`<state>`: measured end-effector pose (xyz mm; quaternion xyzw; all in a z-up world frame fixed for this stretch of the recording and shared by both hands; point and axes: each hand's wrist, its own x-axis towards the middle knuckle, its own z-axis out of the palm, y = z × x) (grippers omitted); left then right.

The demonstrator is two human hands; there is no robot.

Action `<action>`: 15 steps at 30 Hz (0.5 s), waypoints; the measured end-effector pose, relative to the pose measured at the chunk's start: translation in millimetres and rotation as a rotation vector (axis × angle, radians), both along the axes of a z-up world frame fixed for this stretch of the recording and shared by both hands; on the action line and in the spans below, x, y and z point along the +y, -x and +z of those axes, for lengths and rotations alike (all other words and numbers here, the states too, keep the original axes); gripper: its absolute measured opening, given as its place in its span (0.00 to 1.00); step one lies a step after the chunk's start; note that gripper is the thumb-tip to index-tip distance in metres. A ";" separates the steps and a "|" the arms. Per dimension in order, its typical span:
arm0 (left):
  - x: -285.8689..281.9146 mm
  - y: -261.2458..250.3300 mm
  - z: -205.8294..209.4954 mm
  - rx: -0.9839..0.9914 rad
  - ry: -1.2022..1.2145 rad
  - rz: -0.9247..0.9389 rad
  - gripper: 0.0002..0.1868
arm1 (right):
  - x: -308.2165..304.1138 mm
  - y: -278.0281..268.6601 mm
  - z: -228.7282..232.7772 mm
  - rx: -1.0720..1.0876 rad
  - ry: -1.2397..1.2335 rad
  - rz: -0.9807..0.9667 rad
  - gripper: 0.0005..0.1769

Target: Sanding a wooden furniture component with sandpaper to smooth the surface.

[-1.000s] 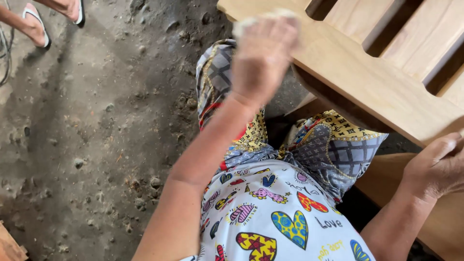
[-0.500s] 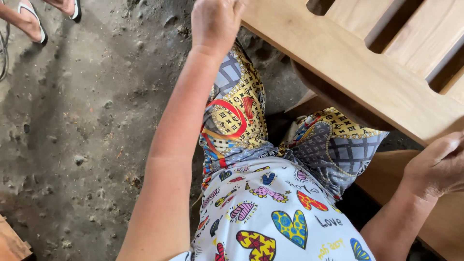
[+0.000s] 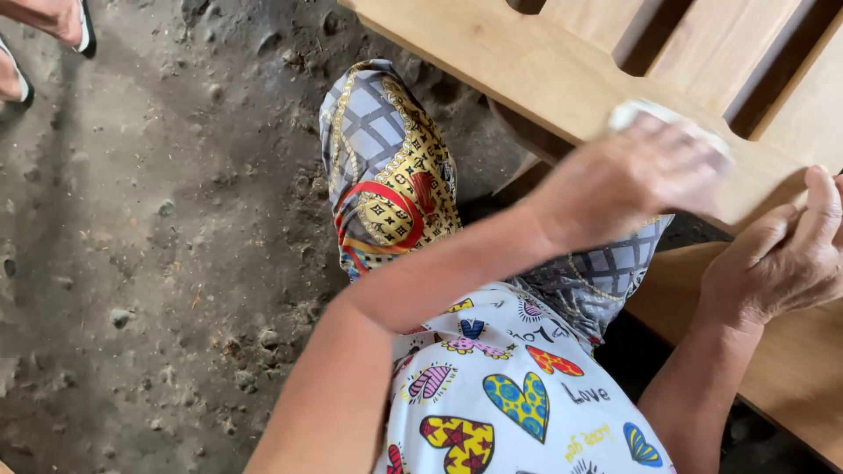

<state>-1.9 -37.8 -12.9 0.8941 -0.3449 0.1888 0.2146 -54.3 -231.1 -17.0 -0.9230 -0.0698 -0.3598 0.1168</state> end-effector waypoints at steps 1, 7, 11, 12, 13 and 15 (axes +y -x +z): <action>27.9 -9.1 8.1 0.000 -0.005 -0.004 0.25 | -1.2 -0.8 -0.9 0.000 -0.005 -0.004 0.19; 209.2 -50.9 -2.1 -0.029 0.121 0.558 0.10 | -6.8 -0.7 -0.5 0.024 -0.037 0.006 0.20; 202.0 -49.8 1.5 -0.126 -0.035 0.669 0.12 | -10.4 -1.6 -12.4 0.018 -0.024 -0.044 0.21; 182.4 -47.6 2.3 -0.092 -0.034 0.701 0.16 | -12.1 -1.5 -16.4 0.013 -0.017 -0.074 0.22; 149.2 -41.5 9.2 -0.092 -0.029 0.697 0.16 | -11.4 -2.4 -14.2 0.011 -0.013 -0.077 0.22; 87.5 -23.1 21.5 -0.066 0.140 0.349 0.15 | -6.9 -3.5 -10.8 0.016 -0.021 -0.046 0.21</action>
